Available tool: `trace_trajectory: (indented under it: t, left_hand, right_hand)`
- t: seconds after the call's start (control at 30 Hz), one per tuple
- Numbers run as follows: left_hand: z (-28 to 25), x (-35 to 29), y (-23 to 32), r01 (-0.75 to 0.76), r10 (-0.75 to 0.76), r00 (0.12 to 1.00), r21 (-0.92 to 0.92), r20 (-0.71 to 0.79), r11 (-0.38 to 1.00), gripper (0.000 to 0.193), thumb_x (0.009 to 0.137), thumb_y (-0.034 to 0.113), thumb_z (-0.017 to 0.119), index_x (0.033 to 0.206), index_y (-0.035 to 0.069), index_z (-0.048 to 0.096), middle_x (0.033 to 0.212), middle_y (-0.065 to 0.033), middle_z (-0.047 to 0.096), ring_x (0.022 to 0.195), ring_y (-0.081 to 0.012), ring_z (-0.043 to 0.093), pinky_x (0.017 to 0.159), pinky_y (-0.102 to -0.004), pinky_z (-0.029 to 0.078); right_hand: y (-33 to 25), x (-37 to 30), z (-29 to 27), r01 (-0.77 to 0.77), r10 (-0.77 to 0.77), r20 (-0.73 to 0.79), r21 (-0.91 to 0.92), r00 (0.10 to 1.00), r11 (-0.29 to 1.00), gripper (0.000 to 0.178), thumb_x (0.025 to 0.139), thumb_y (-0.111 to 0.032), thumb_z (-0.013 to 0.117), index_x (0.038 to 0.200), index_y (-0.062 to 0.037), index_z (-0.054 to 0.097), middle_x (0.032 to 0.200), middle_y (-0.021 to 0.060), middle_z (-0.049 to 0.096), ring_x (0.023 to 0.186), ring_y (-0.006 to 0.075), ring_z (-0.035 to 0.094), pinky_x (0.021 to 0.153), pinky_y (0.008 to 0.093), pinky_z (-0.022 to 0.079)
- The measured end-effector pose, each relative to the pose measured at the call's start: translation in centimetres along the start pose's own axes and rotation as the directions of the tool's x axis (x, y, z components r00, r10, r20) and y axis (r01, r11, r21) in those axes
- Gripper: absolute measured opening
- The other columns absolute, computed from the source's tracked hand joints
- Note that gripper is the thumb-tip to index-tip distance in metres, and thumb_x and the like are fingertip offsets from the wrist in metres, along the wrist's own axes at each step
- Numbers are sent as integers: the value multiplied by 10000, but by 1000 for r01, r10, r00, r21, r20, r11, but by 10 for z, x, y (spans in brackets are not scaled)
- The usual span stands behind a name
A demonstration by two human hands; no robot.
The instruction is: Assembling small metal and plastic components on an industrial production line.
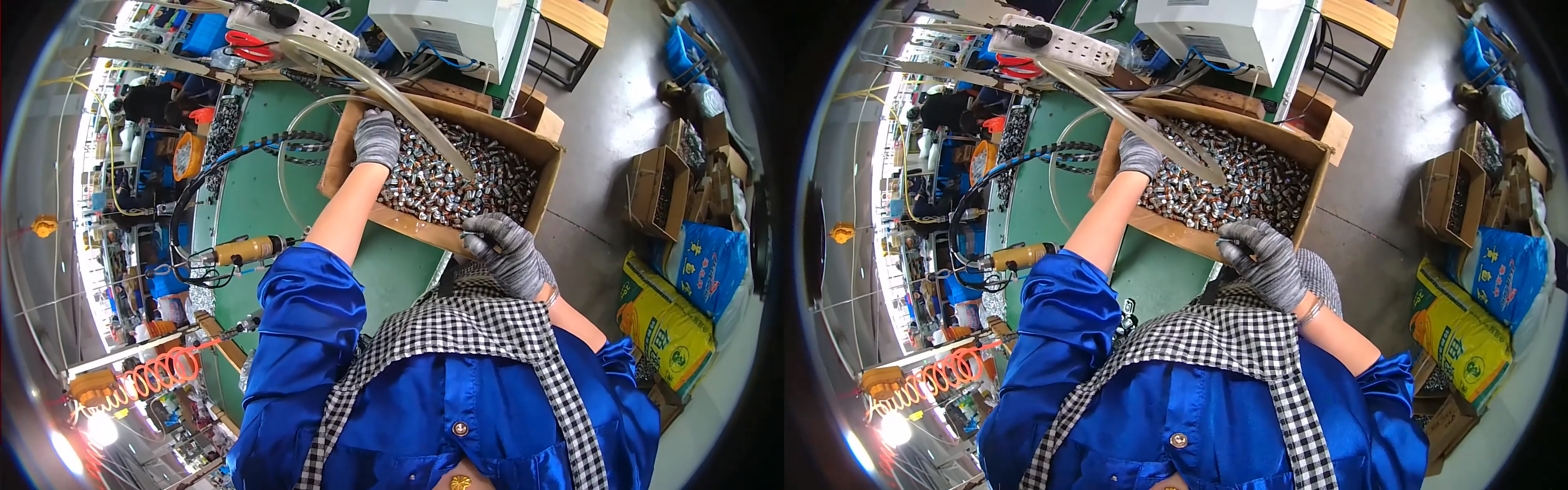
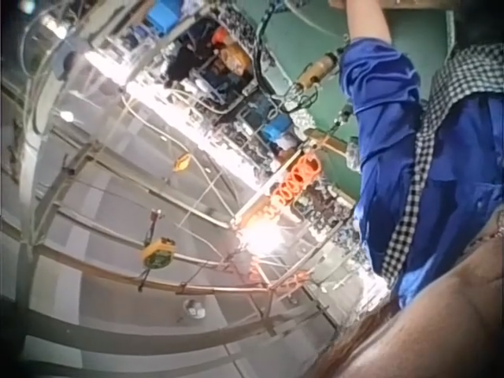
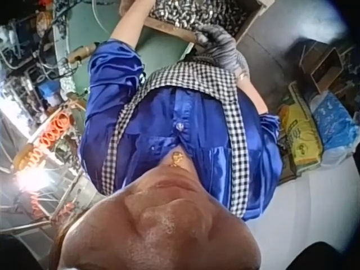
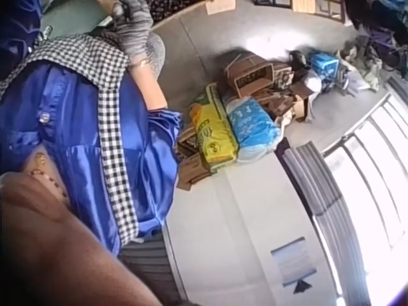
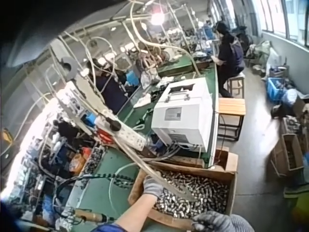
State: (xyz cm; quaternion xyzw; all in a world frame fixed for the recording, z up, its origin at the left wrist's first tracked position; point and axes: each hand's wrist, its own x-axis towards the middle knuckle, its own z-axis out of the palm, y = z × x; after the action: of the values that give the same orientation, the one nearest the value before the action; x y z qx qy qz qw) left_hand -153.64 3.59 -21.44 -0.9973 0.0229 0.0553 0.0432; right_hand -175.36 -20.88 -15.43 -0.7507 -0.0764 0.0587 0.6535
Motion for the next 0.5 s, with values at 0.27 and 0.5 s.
trace_trajectory:
  t: [0.27,0.5]
  left_hand:
    - [4,3,-2,11,-13,998,-33,-56,999,188,857,165,566,988,62,653,1006,-181,646,927,-354,644,802,-464,529]
    - [1,1,-4,-6,5,999,-26,-37,1000,198,855,192,587,1003,75,648,1032,-171,635,952,-350,630,807,-452,527]
  right_hand:
    - [2,1,0,29,-29,-10,-12,1000,1000,232,813,-89,691,1036,-33,662,964,136,656,876,256,647,791,333,523]
    - [3,0,1,31,-31,-21,-10,999,999,225,814,-87,685,1030,-29,661,954,133,659,870,259,650,785,333,524]
